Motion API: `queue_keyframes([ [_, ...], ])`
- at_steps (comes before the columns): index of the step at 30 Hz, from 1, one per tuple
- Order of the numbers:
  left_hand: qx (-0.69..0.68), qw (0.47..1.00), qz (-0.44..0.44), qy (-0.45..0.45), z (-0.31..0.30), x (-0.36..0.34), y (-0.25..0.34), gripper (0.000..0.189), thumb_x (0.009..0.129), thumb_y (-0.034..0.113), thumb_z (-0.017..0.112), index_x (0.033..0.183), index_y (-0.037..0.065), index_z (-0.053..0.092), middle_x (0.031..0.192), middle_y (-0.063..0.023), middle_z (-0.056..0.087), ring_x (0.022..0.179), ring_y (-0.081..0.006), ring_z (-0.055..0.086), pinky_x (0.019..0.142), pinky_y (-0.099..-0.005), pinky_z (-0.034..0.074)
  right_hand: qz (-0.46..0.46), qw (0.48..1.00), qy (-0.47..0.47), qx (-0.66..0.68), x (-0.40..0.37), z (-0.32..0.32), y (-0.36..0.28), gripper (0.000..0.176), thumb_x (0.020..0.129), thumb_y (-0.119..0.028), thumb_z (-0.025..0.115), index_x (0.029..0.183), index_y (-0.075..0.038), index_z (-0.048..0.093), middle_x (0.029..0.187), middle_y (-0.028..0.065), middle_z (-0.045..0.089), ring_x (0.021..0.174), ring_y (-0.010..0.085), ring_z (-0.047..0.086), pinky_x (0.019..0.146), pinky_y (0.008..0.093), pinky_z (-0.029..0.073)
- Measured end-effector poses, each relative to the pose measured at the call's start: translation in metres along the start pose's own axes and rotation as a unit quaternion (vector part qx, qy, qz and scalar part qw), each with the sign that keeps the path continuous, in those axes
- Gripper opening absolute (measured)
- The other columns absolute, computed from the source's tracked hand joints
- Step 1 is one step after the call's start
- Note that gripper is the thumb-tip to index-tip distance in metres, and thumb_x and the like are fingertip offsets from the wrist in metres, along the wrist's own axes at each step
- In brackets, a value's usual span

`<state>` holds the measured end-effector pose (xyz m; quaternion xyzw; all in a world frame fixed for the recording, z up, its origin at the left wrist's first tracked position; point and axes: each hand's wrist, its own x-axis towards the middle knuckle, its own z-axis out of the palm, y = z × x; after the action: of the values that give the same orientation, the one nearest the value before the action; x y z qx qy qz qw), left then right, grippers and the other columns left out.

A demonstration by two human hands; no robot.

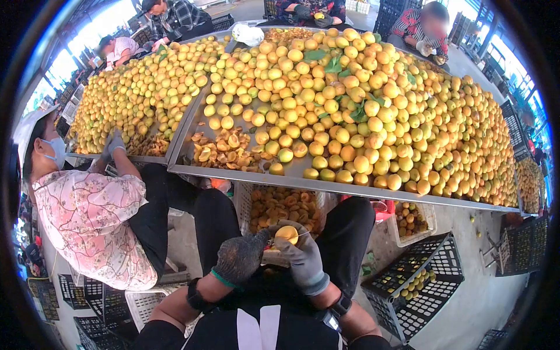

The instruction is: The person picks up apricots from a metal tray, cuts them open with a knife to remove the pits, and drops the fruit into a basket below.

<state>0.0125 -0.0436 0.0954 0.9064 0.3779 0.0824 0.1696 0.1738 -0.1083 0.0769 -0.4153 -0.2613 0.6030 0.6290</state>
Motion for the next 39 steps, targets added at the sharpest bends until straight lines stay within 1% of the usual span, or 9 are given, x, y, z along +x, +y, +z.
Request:
queue_keyframes([
  [4,-0.066,0.998,-0.017,-0.014,0.005,-0.002,0.003,0.041,0.086,0.016,0.054,0.126,0.006,0.055,0.088,-0.0154,0.067,0.079,-0.0324,0.067,0.065,-0.0442,0.053,0.054,0.981,-0.050,0.181,-0.001,0.008,-0.011,0.049,0.089,-0.020,0.068,0.129,-0.001,0.047,0.122,0.0128,0.059,0.116,0.0215,0.054,0.101,0.0344,0.042],
  [6,-0.079,0.997,-0.019,-0.015,0.009,-0.002,0.001,0.044,0.083,0.017,0.058,0.126,0.006,0.055,0.088,-0.0166,0.066,0.077,-0.0343,0.066,0.066,-0.0453,0.052,-0.011,0.999,-0.042,0.001,0.000,0.005,-0.005,0.047,0.090,-0.024,0.065,0.127,-0.001,0.048,0.124,0.0144,0.057,0.119,0.0229,0.052,0.103,0.0365,0.040],
  [9,-0.098,0.995,-0.023,-0.017,0.012,-0.002,0.002,0.048,0.080,0.017,0.063,0.126,0.006,0.055,0.087,-0.0176,0.066,0.076,-0.0359,0.066,0.066,-0.0465,0.052,-0.018,0.996,-0.036,-0.077,0.002,-0.004,0.001,0.047,0.091,-0.024,0.063,0.129,-0.001,0.048,0.127,0.0145,0.055,0.122,0.0243,0.050,0.103,0.0370,0.040],
  [15,-0.049,0.999,-0.017,-0.012,0.009,0.000,0.001,0.043,0.081,0.015,0.060,0.124,0.008,0.056,0.086,-0.0164,0.067,0.076,-0.0345,0.066,0.065,-0.0451,0.052,0.040,0.983,-0.060,0.168,0.004,0.004,-0.005,0.051,0.091,-0.018,0.065,0.135,-0.001,0.045,0.122,0.0092,0.057,0.109,0.0157,0.055,0.097,0.0290,0.043],
  [22,-0.062,0.998,-0.017,0.003,0.008,0.000,-0.001,0.043,0.082,0.014,0.058,0.124,0.009,0.056,0.086,-0.0178,0.066,0.076,-0.0348,0.066,0.064,-0.0449,0.052,-0.016,0.999,0.039,-0.002,-0.001,0.000,0.007,0.053,0.092,-0.016,0.065,0.137,0.002,0.043,0.119,0.0056,0.057,0.105,0.0124,0.055,0.096,0.0242,0.043],
  [25,-0.100,0.995,-0.025,-0.002,0.014,-0.002,0.000,0.043,0.081,0.016,0.060,0.123,0.008,0.056,0.087,-0.0191,0.066,0.079,-0.0366,0.066,0.067,-0.0462,0.052,-0.017,0.999,-0.014,-0.030,-0.002,-0.007,0.000,0.055,0.090,-0.015,0.067,0.137,0.002,0.043,0.122,0.0073,0.057,0.107,0.0139,0.056,0.098,0.0267,0.042],
  [27,-0.116,0.993,-0.027,-0.021,0.012,-0.001,0.003,0.041,0.081,0.017,0.060,0.120,0.007,0.057,0.088,-0.0199,0.066,0.080,-0.0374,0.065,0.069,-0.0469,0.052,-0.032,0.998,-0.044,-0.019,-0.002,-0.010,0.000,0.058,0.089,-0.020,0.066,0.136,0.004,0.042,0.124,0.0203,0.058,0.118,0.0253,0.056,0.101,0.0348,0.043],
  [35,-0.171,0.985,0.013,-0.013,0.032,-0.007,-0.006,0.027,0.084,0.023,0.059,0.104,0.004,0.062,0.090,-0.0213,0.065,0.083,-0.0389,0.064,0.072,-0.0480,0.052,-0.050,0.989,-0.112,0.079,0.003,-0.012,0.002,0.068,0.080,-0.014,0.067,0.139,0.003,0.036,0.128,0.0227,0.056,0.121,0.0306,0.054,0.104,0.0409,0.042],
  [39,-0.168,0.980,0.022,-0.105,0.013,-0.003,-0.008,0.030,0.083,0.023,0.060,0.107,0.005,0.061,0.093,-0.0204,0.065,0.086,-0.0383,0.064,0.072,-0.0472,0.051,-0.090,0.985,-0.083,0.121,0.003,-0.005,0.000,0.061,0.080,-0.007,0.061,0.136,-0.002,0.038,0.128,0.0196,0.055,0.114,0.0296,0.058,0.098,0.0416,0.046],
])
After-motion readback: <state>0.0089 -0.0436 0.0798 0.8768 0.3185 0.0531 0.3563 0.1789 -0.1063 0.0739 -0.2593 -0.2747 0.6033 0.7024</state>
